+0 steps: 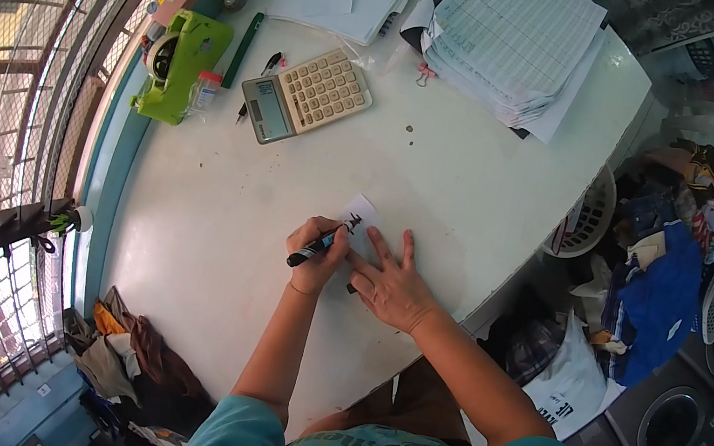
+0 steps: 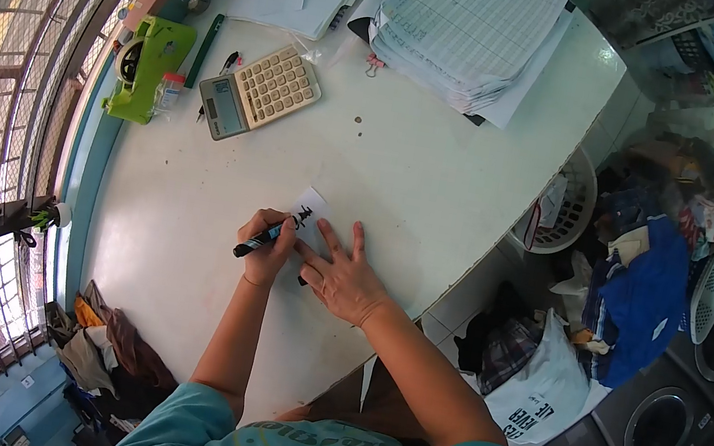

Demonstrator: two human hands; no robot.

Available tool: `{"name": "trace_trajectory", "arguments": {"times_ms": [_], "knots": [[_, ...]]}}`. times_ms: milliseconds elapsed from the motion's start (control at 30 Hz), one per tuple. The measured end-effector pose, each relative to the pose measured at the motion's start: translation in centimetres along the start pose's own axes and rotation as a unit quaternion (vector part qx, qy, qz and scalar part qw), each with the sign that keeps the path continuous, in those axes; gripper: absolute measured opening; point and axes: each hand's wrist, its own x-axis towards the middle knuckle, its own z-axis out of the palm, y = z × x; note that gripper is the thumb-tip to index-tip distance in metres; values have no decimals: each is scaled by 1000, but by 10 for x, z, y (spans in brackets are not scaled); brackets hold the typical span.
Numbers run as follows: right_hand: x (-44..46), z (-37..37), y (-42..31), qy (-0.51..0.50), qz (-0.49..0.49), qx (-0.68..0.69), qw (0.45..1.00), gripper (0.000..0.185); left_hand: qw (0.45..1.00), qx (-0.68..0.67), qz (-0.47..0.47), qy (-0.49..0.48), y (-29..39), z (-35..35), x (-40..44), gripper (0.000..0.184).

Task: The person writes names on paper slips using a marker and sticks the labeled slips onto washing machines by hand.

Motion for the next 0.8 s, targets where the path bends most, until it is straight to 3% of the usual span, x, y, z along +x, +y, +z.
{"name": "trace_trajectory", "arguments": {"times_ms": [167, 267, 333, 400, 467, 633, 800], "knots": [[0, 0, 0, 34, 5, 24, 999, 17, 999, -31, -36, 22, 6, 2, 3, 10], [0, 1, -1, 33, 4, 29, 999, 17, 999, 21, -31, 33, 3, 1, 2, 10], [1, 2, 1, 45, 3, 25, 999, 17, 990, -83, -101, 57, -7, -1, 2, 9], [0, 1, 0, 43, 6, 39, 998, 16, 991, -93, -74, 68, -2, 5, 10, 10], [0, 1, -2, 43, 6, 33, 999, 16, 999, -41, -22, 19, 3, 7, 15, 11], [1, -3, 0, 25, 1, 30, 999, 16, 996, -82, -9, -13, 3, 9, 17, 11], [1, -6, 0, -2, -1, 0, 1000, 17, 1000, -17, 6, -9, 0, 9, 16, 14]]}}
